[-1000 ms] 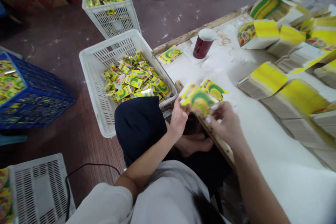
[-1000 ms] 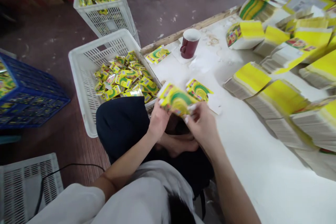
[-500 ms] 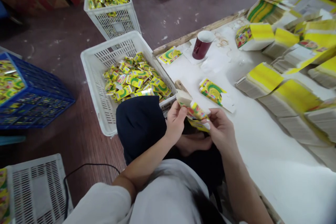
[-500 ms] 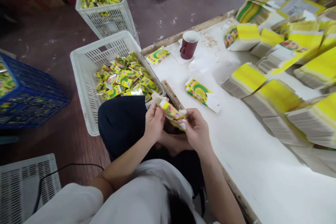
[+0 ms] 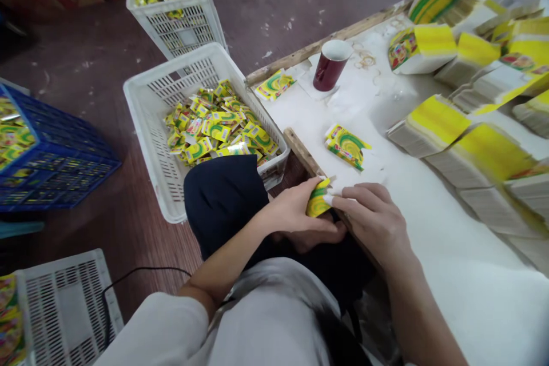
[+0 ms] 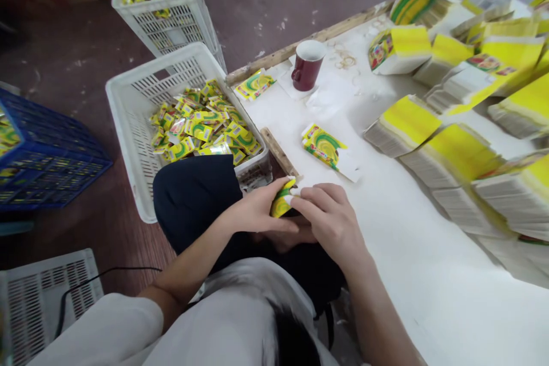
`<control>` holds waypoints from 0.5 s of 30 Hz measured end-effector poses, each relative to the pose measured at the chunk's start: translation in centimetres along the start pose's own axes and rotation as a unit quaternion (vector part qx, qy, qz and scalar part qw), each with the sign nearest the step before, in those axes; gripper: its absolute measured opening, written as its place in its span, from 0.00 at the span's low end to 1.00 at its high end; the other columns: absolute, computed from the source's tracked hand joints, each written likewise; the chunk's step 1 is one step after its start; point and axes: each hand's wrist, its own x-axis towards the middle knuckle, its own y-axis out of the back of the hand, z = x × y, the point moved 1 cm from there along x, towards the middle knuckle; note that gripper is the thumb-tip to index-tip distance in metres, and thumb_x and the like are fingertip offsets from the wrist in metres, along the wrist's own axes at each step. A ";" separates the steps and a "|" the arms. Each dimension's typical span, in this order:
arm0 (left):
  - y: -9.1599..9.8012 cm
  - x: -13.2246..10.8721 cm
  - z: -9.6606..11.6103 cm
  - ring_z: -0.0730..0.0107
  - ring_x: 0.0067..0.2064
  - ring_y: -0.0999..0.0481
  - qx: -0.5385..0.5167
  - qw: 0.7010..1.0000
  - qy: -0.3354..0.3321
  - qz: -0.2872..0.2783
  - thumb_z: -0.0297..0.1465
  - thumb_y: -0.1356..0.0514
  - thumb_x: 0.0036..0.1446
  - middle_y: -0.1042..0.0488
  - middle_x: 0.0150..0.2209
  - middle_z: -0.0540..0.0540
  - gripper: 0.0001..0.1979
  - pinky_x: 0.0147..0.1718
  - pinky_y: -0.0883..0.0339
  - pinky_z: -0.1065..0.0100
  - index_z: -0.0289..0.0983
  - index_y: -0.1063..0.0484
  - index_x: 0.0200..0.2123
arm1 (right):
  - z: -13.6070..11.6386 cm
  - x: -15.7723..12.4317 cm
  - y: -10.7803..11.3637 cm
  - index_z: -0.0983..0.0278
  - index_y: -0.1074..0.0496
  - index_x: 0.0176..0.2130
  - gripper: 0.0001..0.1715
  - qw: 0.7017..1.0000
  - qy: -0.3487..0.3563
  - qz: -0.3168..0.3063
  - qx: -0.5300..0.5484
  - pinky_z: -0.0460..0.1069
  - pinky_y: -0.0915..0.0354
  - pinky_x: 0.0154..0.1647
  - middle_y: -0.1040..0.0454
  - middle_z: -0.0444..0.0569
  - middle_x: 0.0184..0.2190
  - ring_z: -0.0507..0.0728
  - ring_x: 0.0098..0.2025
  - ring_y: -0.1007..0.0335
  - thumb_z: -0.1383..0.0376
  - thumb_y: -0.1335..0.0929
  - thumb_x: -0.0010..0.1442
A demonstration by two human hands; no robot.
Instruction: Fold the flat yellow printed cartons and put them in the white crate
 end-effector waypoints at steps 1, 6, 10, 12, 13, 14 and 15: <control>-0.8 0.1 0.1 0.45 0.55 0.24 0.007 0.999 0.012 0.031 0.44 0.28 0.46 0.25 0.55 0.37 0.44 0.55 0.31 0.49 0.37 0.40 0.63 | -0.5 0.0 -0.5 0.58 0.25 0.45 0.15 0.999 -0.015 0.044 -0.020 0.52 0.30 0.45 0.23 0.49 0.38 0.57 0.41 0.28 0.76 0.32 0.63; -3.0 0.4 -0.3 0.52 0.51 0.22 -0.011 0.977 0.028 0.212 0.38 0.31 0.48 0.24 0.51 0.41 0.39 0.51 0.29 0.55 0.39 0.42 0.61 | -3.2 -0.6 -3.8 0.56 0.26 0.45 0.16 0.960 -0.148 0.236 -0.014 0.48 0.29 0.36 0.26 0.47 0.36 0.55 0.36 0.26 0.75 0.32 0.62; -2.6 0.1 -1.2 0.50 0.54 0.23 0.043 0.970 -0.019 0.236 0.42 0.30 0.49 0.26 0.55 0.37 0.43 0.52 0.29 0.54 0.37 0.46 0.63 | -3.6 -1.2 -4.8 0.57 0.31 0.50 0.16 0.898 -0.285 0.260 0.213 0.50 0.28 0.36 0.26 0.47 0.37 0.56 0.37 0.25 0.62 0.29 0.63; -2.5 -0.2 -1.6 0.50 0.54 0.23 0.090 0.970 -0.067 0.218 0.43 0.31 0.50 0.27 0.54 0.37 0.43 0.52 0.28 0.55 0.37 0.46 0.64 | -2.9 -1.4 -4.3 0.58 0.32 0.48 0.19 0.851 -0.353 0.228 0.316 0.49 0.28 0.35 0.27 0.45 0.33 0.55 0.33 0.27 0.53 0.28 0.61; -2.5 -0.3 -1.7 0.51 0.53 0.22 0.111 0.968 -0.094 0.202 0.43 0.31 0.51 0.26 0.54 0.38 0.42 0.50 0.27 0.56 0.38 0.46 0.64 | -2.4 -1.4 -3.9 0.59 0.31 0.45 0.20 0.830 -0.382 0.205 0.350 0.49 0.29 0.35 0.27 0.44 0.31 0.54 0.32 0.28 0.50 0.29 0.61; -2.5 -0.4 -1.8 0.52 0.52 0.22 0.128 0.966 -0.121 0.188 0.43 0.31 0.51 0.26 0.53 0.39 0.42 0.49 0.27 0.57 0.38 0.46 0.64 | -2.0 -1.4 -3.5 0.60 0.29 0.41 0.20 0.812 -0.408 0.185 0.375 0.49 0.29 0.35 0.27 0.43 0.28 0.54 0.32 0.28 0.48 0.29 0.61; -2.7 -0.6 -1.8 0.53 0.51 0.21 0.139 0.963 -0.146 0.179 0.43 0.31 0.52 0.26 0.52 0.39 0.41 0.48 0.26 0.58 0.39 0.46 0.64 | -1.7 -1.3 -3.3 0.60 0.29 0.38 0.20 0.789 -0.436 0.171 0.397 0.49 0.29 0.35 0.28 0.43 0.26 0.55 0.32 0.28 0.47 0.30 0.60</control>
